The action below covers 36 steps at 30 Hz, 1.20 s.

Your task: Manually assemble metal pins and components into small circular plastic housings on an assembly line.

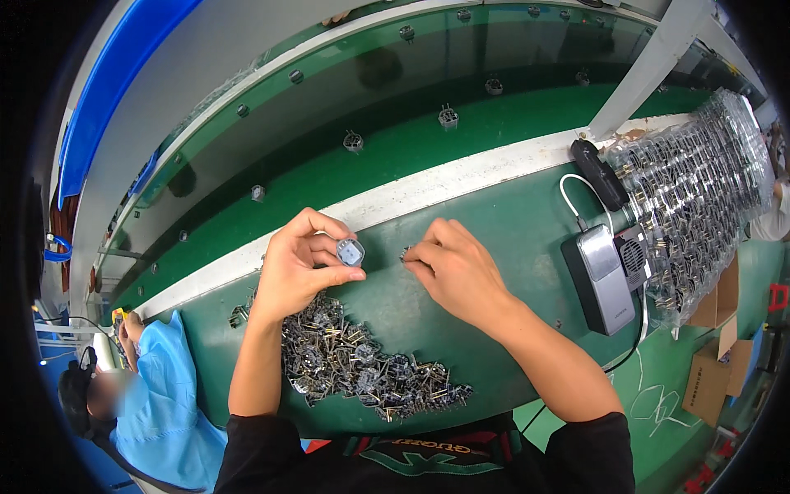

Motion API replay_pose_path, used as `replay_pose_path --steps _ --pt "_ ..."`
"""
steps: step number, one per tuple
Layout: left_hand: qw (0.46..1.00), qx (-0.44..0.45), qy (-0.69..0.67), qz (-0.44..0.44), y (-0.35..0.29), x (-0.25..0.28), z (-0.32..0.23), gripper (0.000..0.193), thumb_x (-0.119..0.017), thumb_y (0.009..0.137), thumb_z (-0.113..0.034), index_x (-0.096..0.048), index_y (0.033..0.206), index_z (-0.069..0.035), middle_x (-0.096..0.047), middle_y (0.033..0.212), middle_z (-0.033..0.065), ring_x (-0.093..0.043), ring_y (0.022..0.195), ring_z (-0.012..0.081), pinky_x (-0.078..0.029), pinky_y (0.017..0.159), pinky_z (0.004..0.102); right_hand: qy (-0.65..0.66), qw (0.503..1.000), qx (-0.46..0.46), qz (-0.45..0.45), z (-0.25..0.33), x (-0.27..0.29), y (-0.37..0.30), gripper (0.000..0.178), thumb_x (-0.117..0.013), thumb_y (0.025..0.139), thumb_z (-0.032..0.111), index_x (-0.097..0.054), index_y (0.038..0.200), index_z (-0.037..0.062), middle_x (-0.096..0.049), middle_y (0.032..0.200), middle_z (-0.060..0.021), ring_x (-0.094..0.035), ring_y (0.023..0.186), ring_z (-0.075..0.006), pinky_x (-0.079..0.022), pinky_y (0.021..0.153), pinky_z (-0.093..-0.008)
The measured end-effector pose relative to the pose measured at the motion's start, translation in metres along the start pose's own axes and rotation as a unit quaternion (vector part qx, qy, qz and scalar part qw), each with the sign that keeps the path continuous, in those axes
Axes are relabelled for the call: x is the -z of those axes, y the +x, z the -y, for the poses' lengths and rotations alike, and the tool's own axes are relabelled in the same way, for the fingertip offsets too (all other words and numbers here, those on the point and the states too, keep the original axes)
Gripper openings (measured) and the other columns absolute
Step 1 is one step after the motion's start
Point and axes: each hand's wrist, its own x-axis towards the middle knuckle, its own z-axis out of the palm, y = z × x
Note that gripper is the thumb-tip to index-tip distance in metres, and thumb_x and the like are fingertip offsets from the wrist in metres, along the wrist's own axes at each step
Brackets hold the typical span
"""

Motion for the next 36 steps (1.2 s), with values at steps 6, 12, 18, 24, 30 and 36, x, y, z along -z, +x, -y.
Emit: replay_pose_path --steps 6,12,18,24,30,36 --pt "1.000 -0.019 0.008 -0.002 -0.006 -0.014 -0.010 0.041 -0.086 0.073 0.008 -0.060 0.103 0.001 -0.069 0.110 0.0156 -0.070 0.089 0.0134 -0.060 0.077 0.0264 0.046 0.998 -0.052 -0.011 0.005 0.005 0.006 0.014 -0.079 0.081 0.001 -0.073 0.093 0.0041 -0.063 0.086 -0.0063 -0.061 0.079 -0.0250 -0.051 0.067 -0.0365" --pt "0.999 0.017 0.031 -0.036 -0.004 -0.024 0.005 0.037 -0.086 0.074 0.006 -0.062 0.102 0.001 -0.072 0.106 0.0118 -0.071 0.090 0.0118 -0.059 0.078 0.0252 0.113 0.992 -0.013 -0.055 0.005 0.010 0.006 0.018 -0.079 0.079 0.000 -0.073 0.095 0.0047 -0.065 0.087 -0.0071 -0.065 0.080 -0.0245 -0.052 0.066 -0.0360" --pt "0.998 0.034 0.044 -0.020 -0.011 -0.041 0.002 0.034 -0.085 0.077 0.005 -0.062 0.102 0.001 -0.074 0.097 0.0101 -0.073 0.086 0.0123 -0.060 0.076 0.0258 0.135 0.975 0.100 -0.149 0.031 0.014 0.007 0.021 -0.080 0.075 -0.003 -0.070 0.092 0.0041 -0.066 0.087 -0.0048 -0.063 0.071 -0.0216 -0.048 0.058 -0.0321" --pt "0.998 0.036 0.050 -0.006 -0.014 -0.049 0.000 0.032 -0.083 0.078 0.004 -0.062 0.101 0.000 -0.074 0.095 0.0095 -0.071 0.083 0.0096 -0.059 0.075 0.0260 0.090 0.982 0.087 -0.144 0.035 0.007 0.004 0.022 -0.079 0.073 -0.002 -0.069 0.091 0.0056 -0.061 0.082 -0.0021 -0.057 0.064 -0.0192 -0.046 0.053 -0.0322" --pt "0.998 0.039 0.055 -0.019 -0.014 -0.051 -0.003 0.031 -0.083 0.078 0.003 -0.063 0.101 -0.001 -0.075 0.097 0.0083 -0.070 0.080 0.0088 -0.058 0.073 0.0251 0.038 0.980 0.098 -0.166 0.037 0.005 0.003 0.023 -0.079 0.072 -0.001 -0.069 0.091 0.0057 -0.059 0.081 -0.0012 -0.055 0.063 -0.0182 -0.045 0.050 -0.0312" --pt "0.952 -0.121 0.261 -0.100 -0.005 -0.049 0.001 0.037 -0.085 0.067 0.002 -0.072 0.102 -0.005 -0.067 0.097 0.0059 -0.062 0.077 0.0152 -0.054 0.073 0.0290 0.009 0.983 0.137 -0.124 0.026 0.003 0.004 0.036 -0.079 0.077 0.006 -0.070 0.111 0.0035 -0.060 0.094 -0.0052 -0.056 0.069 -0.0193 -0.046 0.052 -0.0312"
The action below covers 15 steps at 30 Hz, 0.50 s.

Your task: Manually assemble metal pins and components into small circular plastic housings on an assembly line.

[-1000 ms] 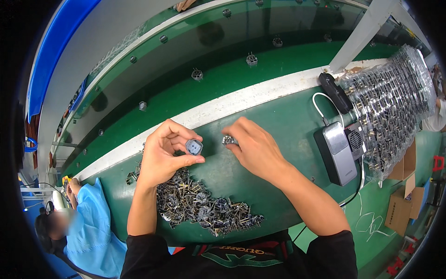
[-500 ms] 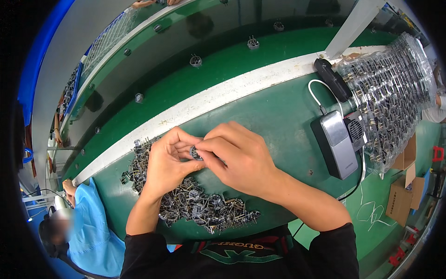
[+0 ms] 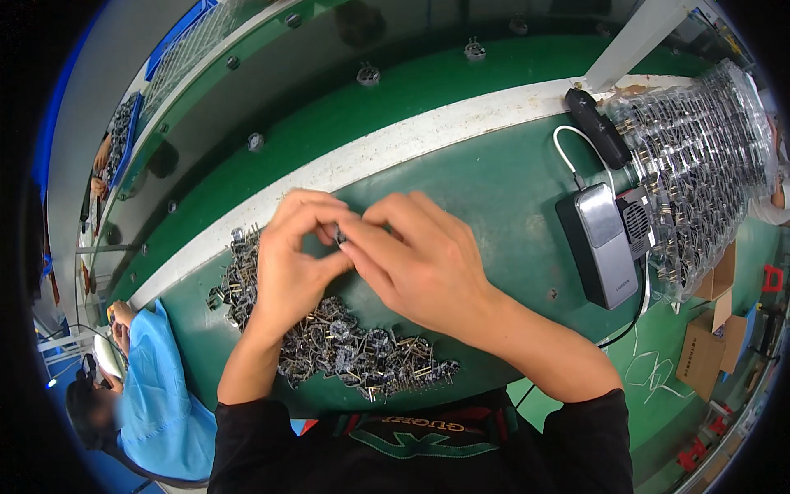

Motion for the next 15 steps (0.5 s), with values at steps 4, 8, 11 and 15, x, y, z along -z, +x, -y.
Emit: replay_pose_path --steps 4,8,11,15 --pt "0.995 0.043 -0.085 -0.031 0.005 0.018 0.018 0.039 -0.087 0.069 0.000 -0.072 0.105 -0.005 -0.064 0.092 0.0032 -0.058 0.076 0.0116 -0.050 0.071 0.0262 -0.005 0.996 -0.070 0.055 0.012 0.006 0.004 0.074 -0.079 0.080 0.015 -0.050 0.147 0.0054 -0.051 0.122 -0.0167 -0.055 0.085 -0.0246 -0.049 0.068 -0.0351" --pt "0.990 0.110 0.007 -0.088 0.038 0.061 0.045 0.039 -0.086 0.074 -0.012 -0.073 0.110 -0.004 -0.071 0.099 0.0045 -0.058 0.077 0.0105 -0.050 0.070 0.0271 0.137 0.966 0.000 0.220 0.015 -0.004 -0.006 0.042 -0.078 0.083 0.020 -0.069 0.123 0.0112 -0.055 0.110 -0.0063 -0.052 0.095 -0.0251 -0.043 0.081 -0.0385" --pt "0.975 0.122 0.135 -0.125 0.062 0.094 0.090 0.037 -0.082 0.080 -0.010 -0.072 0.114 -0.002 -0.070 0.102 0.0071 -0.056 0.078 0.0112 -0.048 0.073 0.0279 0.172 0.936 0.017 0.306 0.023 -0.012 -0.015 0.028 -0.079 0.085 0.024 -0.074 0.111 0.0140 -0.056 0.103 -0.0018 -0.052 0.096 -0.0221 -0.039 0.085 -0.0362" --pt "0.962 0.137 0.194 -0.133 0.064 0.116 0.155 0.039 -0.083 0.079 -0.017 -0.074 0.114 -0.004 -0.071 0.103 0.0077 -0.055 0.080 0.0146 -0.048 0.077 0.0302 0.207 0.916 0.006 0.343 0.022 -0.022 -0.022 0.016 -0.077 0.088 0.026 -0.073 0.099 0.0155 -0.054 0.095 0.0002 -0.054 0.093 -0.0180 -0.038 0.085 -0.0355"
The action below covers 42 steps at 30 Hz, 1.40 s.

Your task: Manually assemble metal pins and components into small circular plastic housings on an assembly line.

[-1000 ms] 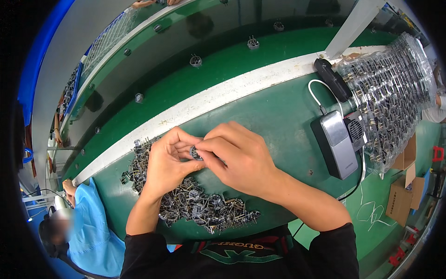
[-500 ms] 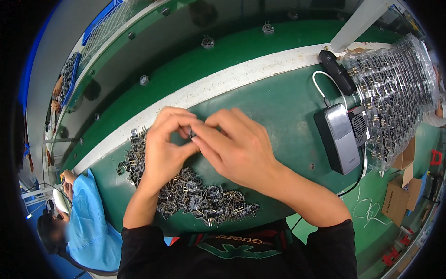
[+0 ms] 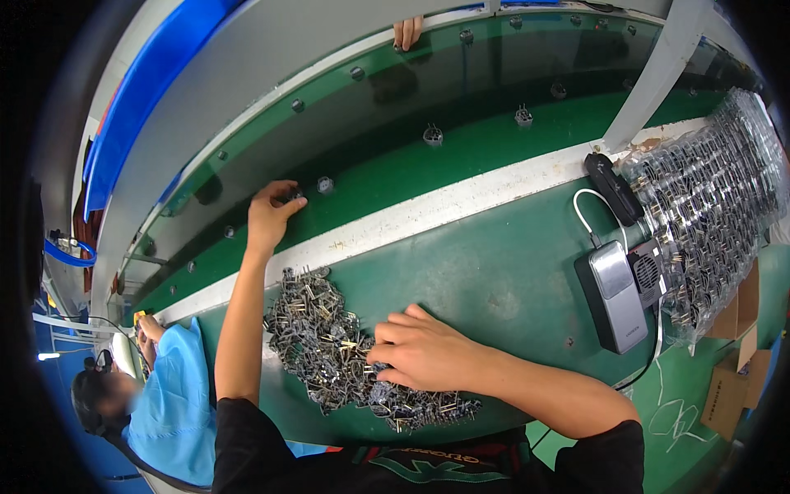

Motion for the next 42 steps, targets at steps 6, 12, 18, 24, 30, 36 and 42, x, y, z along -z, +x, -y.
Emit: replay_pose_path --steps 6,12,18,24,30,36,42 --pt "0.990 0.049 -0.118 0.068 0.025 -0.010 0.003 0.051 -0.081 0.086 -0.033 -0.068 0.125 -0.003 -0.068 0.104 0.0076 -0.060 0.089 0.0172 -0.050 0.085 0.0319 0.245 0.968 -0.046 0.021 0.004 0.034 -0.006 0.010 -0.073 0.091 0.020 -0.067 0.094 0.0123 -0.054 0.094 -0.0028 -0.059 0.085 -0.0205 -0.048 0.078 -0.0385" --pt "0.995 -0.058 0.060 -0.059 0.152 -0.045 0.017 0.043 -0.065 0.097 -0.032 -0.064 0.129 -0.003 -0.068 0.125 0.0192 -0.064 0.118 0.0350 -0.048 0.101 0.0435 -0.285 0.944 -0.041 -0.162 -0.022 0.057 -0.015 0.005 -0.064 0.075 0.008 -0.062 0.080 0.0077 -0.052 0.088 -0.0044 -0.058 0.082 -0.0208 -0.052 0.070 -0.0368" --pt "0.960 -0.162 0.198 -0.112 0.266 -0.063 0.057 0.041 -0.066 0.096 -0.029 -0.065 0.131 -0.006 -0.067 0.130 0.0197 -0.064 0.117 0.0378 -0.049 0.100 0.0461 -0.333 0.934 -0.014 -0.130 -0.024 0.053 -0.007 0.007 -0.067 0.075 0.012 -0.063 0.077 0.0074 -0.053 0.081 -0.0031 -0.056 0.085 -0.0210 -0.049 0.078 -0.0348" --pt "0.994 -0.013 -0.072 0.083 0.188 -0.067 -0.052 0.046 -0.074 0.090 -0.013 -0.063 0.132 0.001 -0.071 0.115 0.0127 -0.067 0.099 0.0239 -0.052 0.091 0.0343 -0.268 0.932 -0.097 -0.226 -0.035 0.043 -0.012 0.008 -0.072 0.081 0.014 -0.068 0.079 0.0075 -0.055 0.082 -0.0033 -0.056 0.086 -0.0222 -0.048 0.080 -0.0358" --pt "0.919 0.009 -0.336 0.204 0.026 -0.021 -0.116 0.047 -0.073 0.085 0.003 -0.062 0.132 0.004 -0.068 0.102 0.0056 -0.064 0.089 0.0119 -0.050 0.082 0.0259 -0.188 0.946 -0.092 -0.247 -0.036 0.049 -0.016 0.011 -0.077 0.081 0.013 -0.070 0.085 0.0064 -0.063 0.087 -0.0049 -0.061 0.083 -0.0226 -0.051 0.073 -0.0354" --pt "0.950 -0.150 -0.234 0.142 -0.081 -0.016 -0.144 0.041 -0.095 0.069 -0.012 -0.065 0.095 -0.002 -0.062 0.071 -0.0006 -0.060 0.065 0.0056 -0.050 0.057 0.0215 0.076 0.901 -0.165 -0.394 0.006 0.059 -0.002 0.011 -0.080 0.083 0.005 -0.070 0.088 0.0037 -0.069 0.084 -0.0077 -0.064 0.064 -0.0153 -0.049 0.057 -0.0287" --pt "0.962 -0.230 -0.117 0.087 -0.121 -0.020 -0.163 0.047 -0.097 0.065 -0.019 -0.055 0.083 -0.007 -0.053 0.064 0.0012 -0.053 0.055 0.0099 -0.045 0.048 0.0268 0.011 0.907 -0.153 -0.392 0.019 0.053 -0.002 0.015 -0.077 0.085 0.007 -0.063 0.082 0.0034 -0.064 0.079 -0.0069 -0.067 0.064 -0.0194 -0.051 0.055 -0.0315"
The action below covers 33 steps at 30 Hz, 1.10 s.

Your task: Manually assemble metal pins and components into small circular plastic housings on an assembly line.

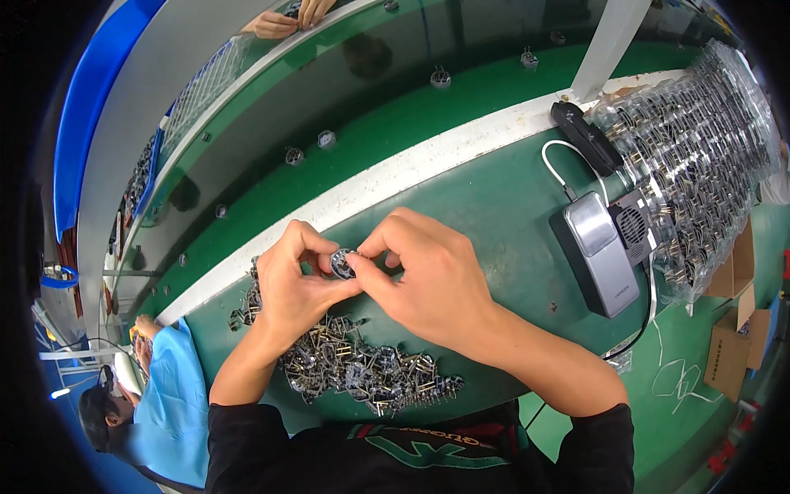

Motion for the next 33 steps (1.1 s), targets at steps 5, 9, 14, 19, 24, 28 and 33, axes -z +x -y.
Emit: replay_pose_path --steps 5,9,14,19,24,28,33 --pt "0.998 -0.033 0.045 -0.036 -0.008 -0.009 -0.004 0.047 -0.096 0.066 -0.018 -0.053 0.082 -0.007 -0.052 0.065 0.0027 -0.052 0.053 0.0134 -0.045 0.046 0.0283 0.015 1.000 0.002 -0.006 -0.001 -0.008 -0.004 0.016 -0.076 0.085 0.004 -0.061 0.085 0.0019 -0.064 0.082 -0.0084 -0.069 0.069 -0.0221 -0.056 0.059 -0.0331" --pt "0.997 -0.031 0.057 -0.051 -0.007 -0.013 -0.006 0.047 -0.095 0.065 -0.017 -0.052 0.081 -0.007 -0.052 0.065 0.0028 -0.052 0.053 0.0143 -0.045 0.047 0.0289 0.105 0.993 -0.055 0.006 -0.004 -0.012 -0.004 0.014 -0.075 0.087 0.004 -0.061 0.088 -0.0011 -0.067 0.087 -0.0115 -0.073 0.074 -0.0237 -0.059 0.065 -0.0334" --pt "0.991 -0.072 0.092 -0.070 -0.008 -0.017 -0.001 0.045 -0.094 0.066 -0.014 -0.053 0.080 -0.006 -0.052 0.065 0.0029 -0.056 0.057 0.0150 -0.046 0.048 0.0297 0.151 0.974 -0.157 0.066 -0.003 -0.004 0.001 0.008 -0.069 0.091 -0.002 -0.061 0.091 -0.0035 -0.070 0.099 -0.0125 -0.072 0.084 -0.0170 -0.059 0.072 -0.0279" --pt "0.993 -0.117 0.000 -0.037 -0.001 -0.009 0.000 0.038 -0.092 0.070 -0.010 -0.063 0.092 -0.002 -0.061 0.081 0.0071 -0.063 0.067 0.0157 -0.052 0.056 0.0290 0.200 0.971 -0.129 0.029 -0.013 -0.004 0.002 0.010 -0.070 0.088 0.002 -0.062 0.091 -0.0028 -0.070 0.093 -0.0119 -0.074 0.078 -0.0219 -0.059 0.069 -0.0321" --pt "0.975 0.029 -0.221 0.020 0.000 0.002 -0.004 0.035 -0.084 0.076 0.005 -0.069 0.108 0.001 -0.065 0.109 0.0117 -0.070 0.100 0.0196 -0.064 0.083 0.0296 0.015 0.997 0.076 0.003 -0.013 0.000 0.003 0.014 -0.074 0.085 0.001 -0.062 0.091 0.0009 -0.068 0.093 -0.0101 -0.070 0.070 -0.0213 -0.056 0.062 -0.0327" --pt "0.961 0.067 -0.265 0.040 -0.002 0.002 -0.004 0.040 -0.080 0.076 0.012 -0.069 0.113 0.004 -0.061 0.120 0.0147 -0.068 0.105 0.0208 -0.064 0.089 0.0304 -0.037 0.990 0.126 -0.055 -0.006 0.003 0.006 0.017 -0.077 0.081 0.000 -0.061 0.086 0.0032 -0.065 0.090 -0.0077 -0.065 0.067 -0.0214 -0.052 0.058 -0.0337" --pt "0.925 0.091 -0.367 0.041 -0.010 -0.004 0.002 0.041 -0.077 0.077 0.016 -0.068 0.115 0.005 -0.062 0.120 0.0156 -0.067 0.108 0.0217 -0.064 0.090 0.0316 -0.107 0.979 0.174 -0.002 -0.005 0.014 0.010 0.017 -0.077 0.077 0.002 -0.061 0.082 0.0050 -0.060 0.084 -0.0054 -0.061 0.068 -0.0224 -0.050 0.056 -0.0339"
